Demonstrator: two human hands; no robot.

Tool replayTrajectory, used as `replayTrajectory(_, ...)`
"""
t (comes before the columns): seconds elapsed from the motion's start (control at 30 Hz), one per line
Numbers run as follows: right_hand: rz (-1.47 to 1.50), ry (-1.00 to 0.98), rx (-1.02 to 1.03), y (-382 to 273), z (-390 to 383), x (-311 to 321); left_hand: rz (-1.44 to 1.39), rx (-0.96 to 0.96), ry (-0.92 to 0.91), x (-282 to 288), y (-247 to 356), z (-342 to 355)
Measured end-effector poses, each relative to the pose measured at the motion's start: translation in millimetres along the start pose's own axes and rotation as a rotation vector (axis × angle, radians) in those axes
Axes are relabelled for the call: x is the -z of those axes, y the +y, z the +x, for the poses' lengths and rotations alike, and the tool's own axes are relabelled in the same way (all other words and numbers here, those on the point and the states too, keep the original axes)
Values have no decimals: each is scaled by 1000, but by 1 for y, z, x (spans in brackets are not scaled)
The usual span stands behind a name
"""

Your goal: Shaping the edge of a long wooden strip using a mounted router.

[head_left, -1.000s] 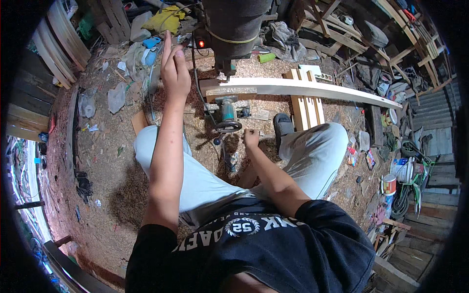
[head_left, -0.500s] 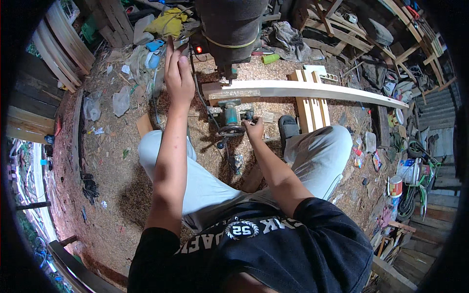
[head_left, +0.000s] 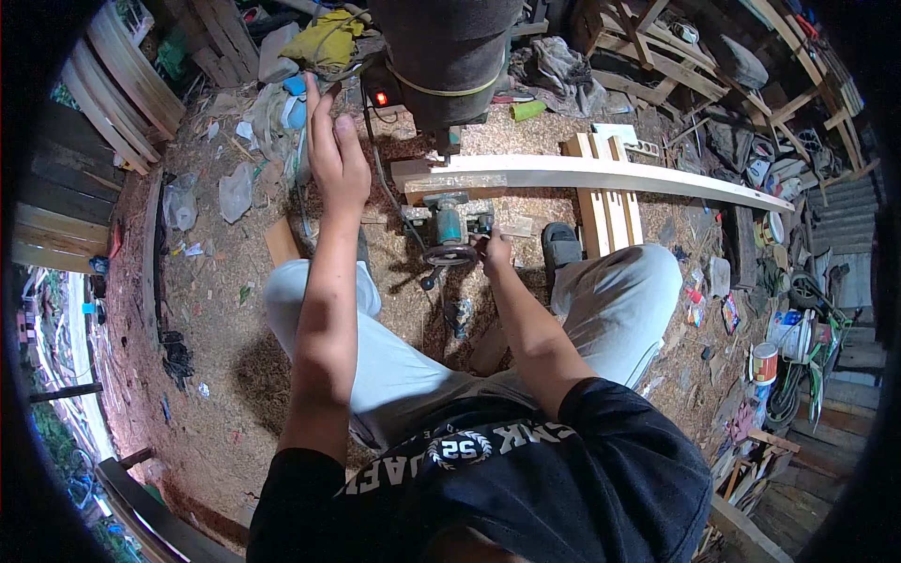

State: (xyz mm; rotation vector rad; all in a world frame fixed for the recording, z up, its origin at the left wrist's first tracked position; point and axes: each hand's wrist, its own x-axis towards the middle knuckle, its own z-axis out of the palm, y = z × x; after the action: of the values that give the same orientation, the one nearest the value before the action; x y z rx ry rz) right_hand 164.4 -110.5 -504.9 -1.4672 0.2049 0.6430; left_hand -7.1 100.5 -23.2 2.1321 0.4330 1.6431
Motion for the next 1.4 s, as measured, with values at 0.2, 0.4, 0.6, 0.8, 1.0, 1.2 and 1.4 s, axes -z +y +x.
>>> replayTrajectory(0.2, 80, 43, 6, -34, -91, -39, 45, 50, -29, 27, -17, -11)
replayTrajectory(0.4, 167, 35, -93, -60, -121, -54, 70, 57, -36, 27, -17, -13)
replayTrajectory(0.6, 254, 17, -87, -54, -114, -54, 94, 10, -7, 21, -17, -10)
replayTrajectory(0.8, 261, -112, -285, -36, -74, -32, 69, 10, -14, 13, -13, -9)
replayTrajectory(1.0, 273, -110, -313, -40, -91, -42, 64, 36, -49, 19, -16, -12)
replayTrajectory(1.2, -58, 101, -135, -52, -74, -13, 24, -90, -26, -1, 1, -5)
replayTrajectory(1.4, -122, 413, 538, -155, -117, -55, 202, -233, -169, 6, 18, -8)
